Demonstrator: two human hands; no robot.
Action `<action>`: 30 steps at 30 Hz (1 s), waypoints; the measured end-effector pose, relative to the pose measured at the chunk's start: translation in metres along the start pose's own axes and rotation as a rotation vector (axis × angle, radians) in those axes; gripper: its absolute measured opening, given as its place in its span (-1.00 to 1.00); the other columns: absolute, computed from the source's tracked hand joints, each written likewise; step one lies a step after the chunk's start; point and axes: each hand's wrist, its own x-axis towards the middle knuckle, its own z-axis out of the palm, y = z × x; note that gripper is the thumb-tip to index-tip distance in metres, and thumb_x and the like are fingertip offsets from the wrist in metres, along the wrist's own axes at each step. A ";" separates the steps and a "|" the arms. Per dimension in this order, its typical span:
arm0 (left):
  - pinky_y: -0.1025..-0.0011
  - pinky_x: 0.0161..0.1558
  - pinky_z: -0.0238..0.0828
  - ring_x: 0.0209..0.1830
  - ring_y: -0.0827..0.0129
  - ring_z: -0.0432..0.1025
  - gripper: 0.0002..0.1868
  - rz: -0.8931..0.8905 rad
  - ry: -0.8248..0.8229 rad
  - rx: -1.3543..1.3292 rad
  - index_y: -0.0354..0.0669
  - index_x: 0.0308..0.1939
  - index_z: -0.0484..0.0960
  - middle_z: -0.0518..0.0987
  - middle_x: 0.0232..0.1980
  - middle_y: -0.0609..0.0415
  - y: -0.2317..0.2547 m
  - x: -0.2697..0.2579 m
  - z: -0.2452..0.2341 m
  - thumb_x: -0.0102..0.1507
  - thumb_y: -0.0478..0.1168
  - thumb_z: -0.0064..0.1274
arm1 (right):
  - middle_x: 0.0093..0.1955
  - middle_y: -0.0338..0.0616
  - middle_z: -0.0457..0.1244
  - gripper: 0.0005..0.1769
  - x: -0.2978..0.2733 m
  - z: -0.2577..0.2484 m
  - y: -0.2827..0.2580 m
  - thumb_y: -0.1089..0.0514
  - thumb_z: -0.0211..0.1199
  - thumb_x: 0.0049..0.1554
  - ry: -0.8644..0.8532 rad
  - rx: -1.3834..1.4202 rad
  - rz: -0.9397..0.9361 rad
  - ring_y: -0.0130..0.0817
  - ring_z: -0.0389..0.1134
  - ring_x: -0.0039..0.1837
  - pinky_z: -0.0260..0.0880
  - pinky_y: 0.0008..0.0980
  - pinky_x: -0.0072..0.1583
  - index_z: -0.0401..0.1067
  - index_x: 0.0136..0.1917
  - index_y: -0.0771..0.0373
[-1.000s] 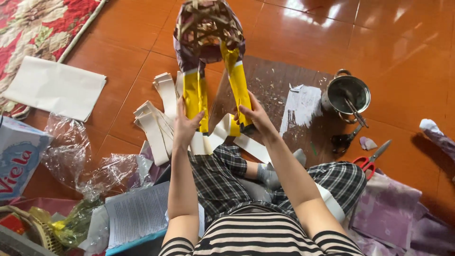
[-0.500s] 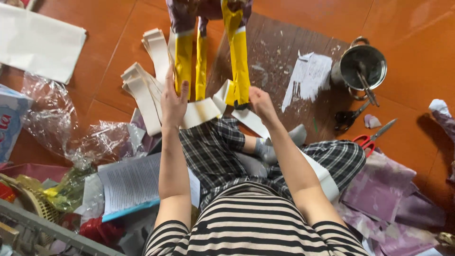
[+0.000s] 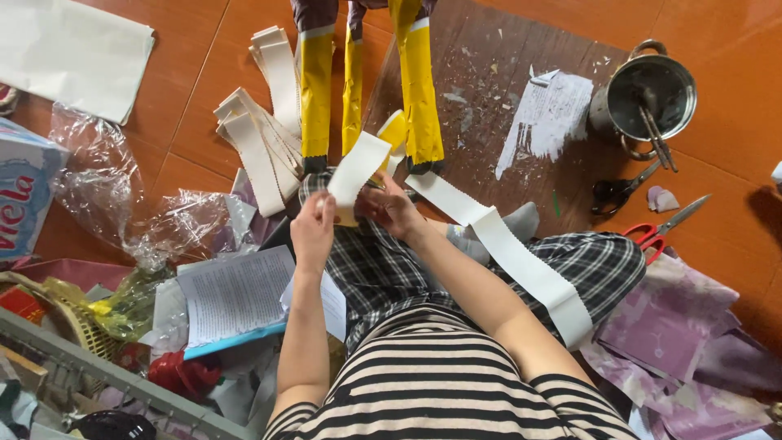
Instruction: Applying paper strips to a giraffe-shaped frame using paste and scissors to create a paper craft figure.
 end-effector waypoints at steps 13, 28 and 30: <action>-0.13 0.17 0.45 0.26 -0.26 0.45 -0.17 0.053 -0.120 0.329 -0.05 0.45 0.40 0.48 0.23 -0.17 -0.023 -0.012 0.034 0.17 -0.03 0.47 | 0.00 0.00 0.51 -0.68 -0.047 -0.111 0.030 -0.07 0.27 0.24 -0.180 -1.586 -0.088 0.16 0.53 0.13 0.53 0.09 0.20 0.60 0.22 -0.02; -0.04 0.09 0.65 0.14 -0.06 0.70 -0.28 -0.539 -0.437 0.870 0.25 0.21 0.83 0.85 0.01 -0.03 -0.262 -0.072 -0.175 -0.07 -0.15 0.56 | 0.01 -0.30 0.48 -0.29 -0.204 -0.315 -0.074 -0.26 0.37 0.22 0.708 -2.262 0.039 -0.10 0.42 0.37 0.03 0.17 0.61 0.41 0.57 -0.07; 0.03 -0.09 0.74 0.00 0.07 0.78 -0.35 -0.577 -0.374 1.041 0.41 0.04 0.91 0.89 -0.18 0.09 -0.281 -0.079 -0.190 -0.15 -0.16 0.58 | 0.08 -0.27 0.47 -0.20 -0.198 -0.314 -0.075 -0.22 0.44 0.16 0.694 -2.281 0.080 -0.11 0.37 0.42 -0.04 0.18 0.62 0.37 0.61 -0.04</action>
